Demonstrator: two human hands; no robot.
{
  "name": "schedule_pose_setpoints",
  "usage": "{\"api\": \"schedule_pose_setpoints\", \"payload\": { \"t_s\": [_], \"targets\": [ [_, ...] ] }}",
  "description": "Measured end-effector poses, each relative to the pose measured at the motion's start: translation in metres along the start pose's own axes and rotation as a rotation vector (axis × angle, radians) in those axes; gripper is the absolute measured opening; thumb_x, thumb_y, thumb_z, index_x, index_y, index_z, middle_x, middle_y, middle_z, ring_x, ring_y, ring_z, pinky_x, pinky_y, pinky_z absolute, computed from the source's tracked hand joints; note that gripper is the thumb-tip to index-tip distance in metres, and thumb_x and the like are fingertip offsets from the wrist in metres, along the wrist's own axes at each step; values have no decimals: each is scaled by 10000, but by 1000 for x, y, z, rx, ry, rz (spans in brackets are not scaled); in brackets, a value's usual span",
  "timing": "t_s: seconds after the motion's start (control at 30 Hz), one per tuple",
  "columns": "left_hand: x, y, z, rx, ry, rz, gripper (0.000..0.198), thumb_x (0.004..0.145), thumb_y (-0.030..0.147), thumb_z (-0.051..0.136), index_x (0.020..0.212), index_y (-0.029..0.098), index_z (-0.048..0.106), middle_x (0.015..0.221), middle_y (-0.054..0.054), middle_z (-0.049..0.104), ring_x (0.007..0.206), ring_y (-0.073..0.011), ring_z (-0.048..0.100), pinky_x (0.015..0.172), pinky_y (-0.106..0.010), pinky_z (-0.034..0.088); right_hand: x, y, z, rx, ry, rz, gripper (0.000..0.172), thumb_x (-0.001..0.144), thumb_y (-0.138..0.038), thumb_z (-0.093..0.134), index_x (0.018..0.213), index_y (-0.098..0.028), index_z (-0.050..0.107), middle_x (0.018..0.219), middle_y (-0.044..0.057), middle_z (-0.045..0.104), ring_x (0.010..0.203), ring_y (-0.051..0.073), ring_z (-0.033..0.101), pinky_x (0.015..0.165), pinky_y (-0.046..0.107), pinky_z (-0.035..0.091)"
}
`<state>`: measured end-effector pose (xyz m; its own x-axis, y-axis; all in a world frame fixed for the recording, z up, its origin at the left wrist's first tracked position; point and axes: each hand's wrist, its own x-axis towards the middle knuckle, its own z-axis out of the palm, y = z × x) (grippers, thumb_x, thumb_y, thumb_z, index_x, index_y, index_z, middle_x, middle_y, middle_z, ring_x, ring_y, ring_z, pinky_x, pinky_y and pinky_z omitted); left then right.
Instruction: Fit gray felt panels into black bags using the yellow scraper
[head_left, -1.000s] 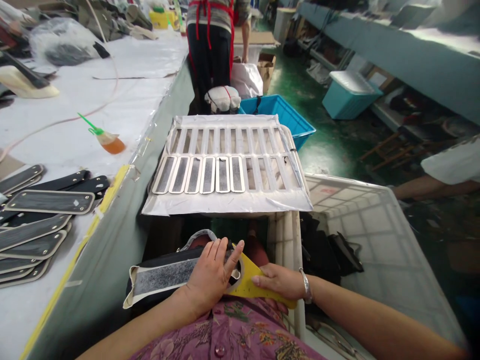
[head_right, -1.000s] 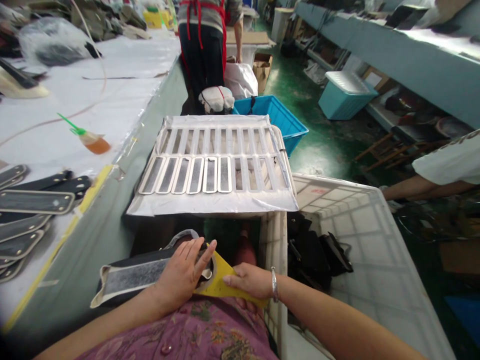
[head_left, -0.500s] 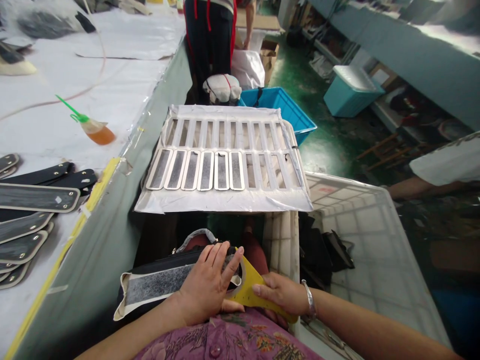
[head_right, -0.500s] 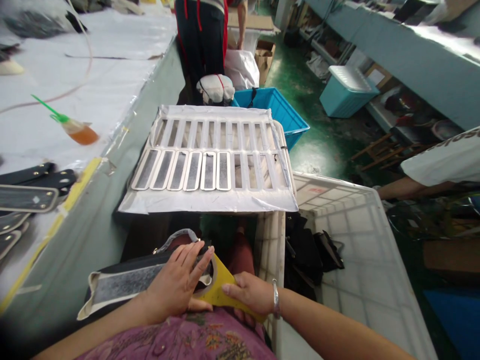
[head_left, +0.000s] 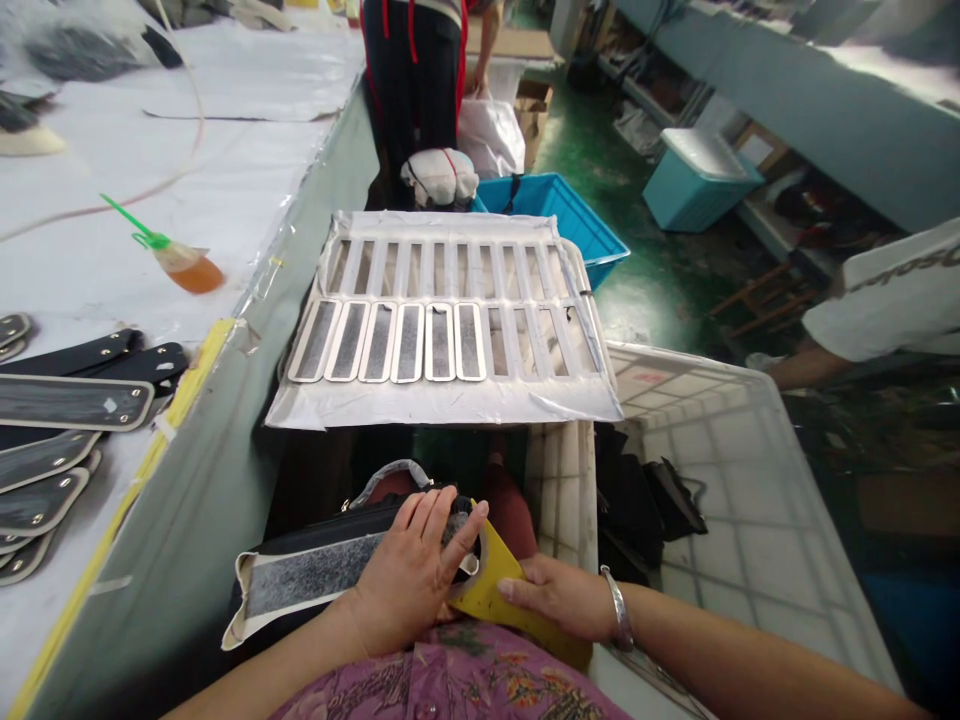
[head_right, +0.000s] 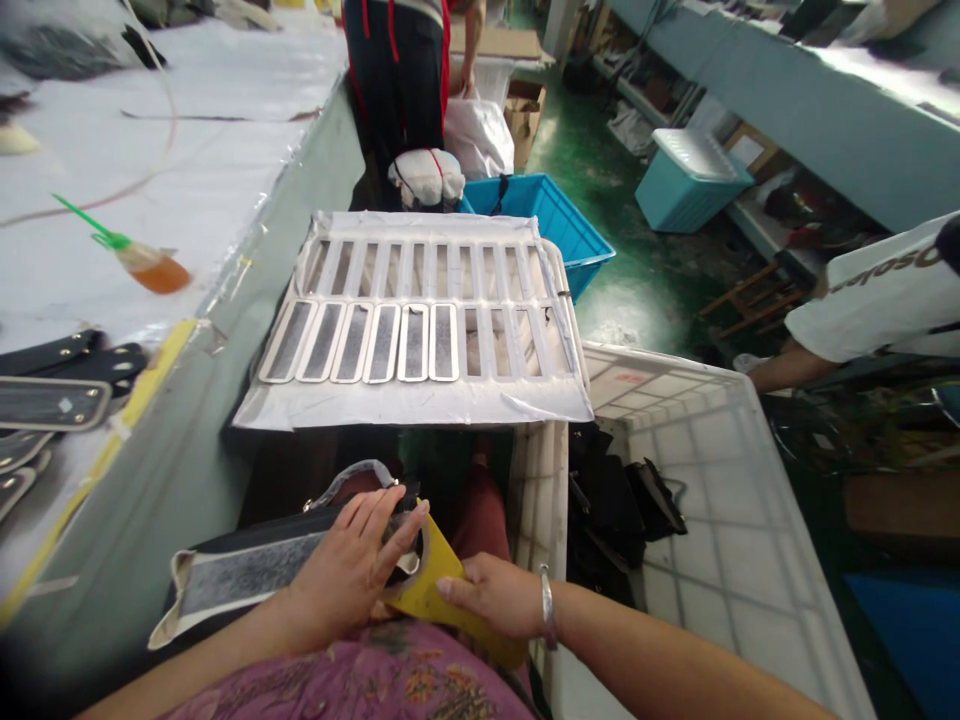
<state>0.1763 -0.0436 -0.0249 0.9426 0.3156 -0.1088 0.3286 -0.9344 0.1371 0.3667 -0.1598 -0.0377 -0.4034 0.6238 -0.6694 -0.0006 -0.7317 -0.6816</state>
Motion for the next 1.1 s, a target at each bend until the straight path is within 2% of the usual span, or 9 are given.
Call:
{"api": "schedule_pose_setpoints", "payload": {
  "t_s": [0.07,0.13,0.27,0.4,0.53,0.7,0.77,0.93,1.1],
  "targets": [
    [-1,2,-1,37,18,-5,870,788,450,537,1433,212,3,1355,-217,345,1225,-354,347,990,-490,238,0,0,3,12,19,4,574,723,-671,483,847,-137,650,745,50,634,641,152,558,600,249,432],
    [-1,4,-2,59,35,-17,778,833,312,478,1431,222,-11,1349,-219,354,1225,-346,354,987,-484,248,0,2,6,26,61,6,555,740,-658,469,827,-139,644,707,44,626,627,153,558,591,250,431],
    [0,7,-2,75,83,-29,724,850,258,441,1433,226,12,1333,-222,376,1211,-354,375,974,-482,284,2,8,12,-8,162,13,528,760,-630,462,815,-135,638,669,37,611,589,142,541,561,239,418],
    [0,8,-1,99,141,-32,701,859,260,445,1433,248,42,1316,-210,399,1189,-352,406,965,-478,307,4,10,14,-43,190,23,531,771,-625,445,818,-133,642,635,33,597,552,129,520,535,229,401],
    [-3,4,-1,66,111,-16,742,844,279,482,1431,252,29,1334,-212,378,1206,-347,389,977,-484,286,2,4,14,-55,184,61,533,778,-622,436,808,-132,644,617,30,590,540,123,509,527,226,389],
    [-6,-3,0,-53,31,32,1076,650,564,646,1430,209,-4,1381,-244,289,1243,-384,320,993,-526,239,-1,-7,15,-64,199,79,563,754,-641,464,817,-115,656,674,38,604,551,114,492,530,223,380],
    [-4,-5,0,-66,0,36,1142,586,631,662,1430,210,20,1381,-252,290,1245,-391,317,992,-537,232,-1,-9,16,-50,187,87,593,739,-665,462,831,-113,658,694,42,607,551,110,481,526,223,374],
    [2,-5,-2,-64,-107,18,1203,510,630,716,1428,213,60,1382,-273,295,1248,-415,313,991,-557,217,1,-10,15,-22,165,55,670,704,-715,452,891,-104,655,771,54,615,608,119,485,561,226,382],
    [5,-5,-5,-88,-187,1,1191,534,583,734,1427,252,18,1406,-257,264,1264,-421,288,990,-564,221,2,-13,12,-86,163,46,658,744,-690,422,905,-98,659,785,62,617,622,127,481,549,230,376]
  ]
}}
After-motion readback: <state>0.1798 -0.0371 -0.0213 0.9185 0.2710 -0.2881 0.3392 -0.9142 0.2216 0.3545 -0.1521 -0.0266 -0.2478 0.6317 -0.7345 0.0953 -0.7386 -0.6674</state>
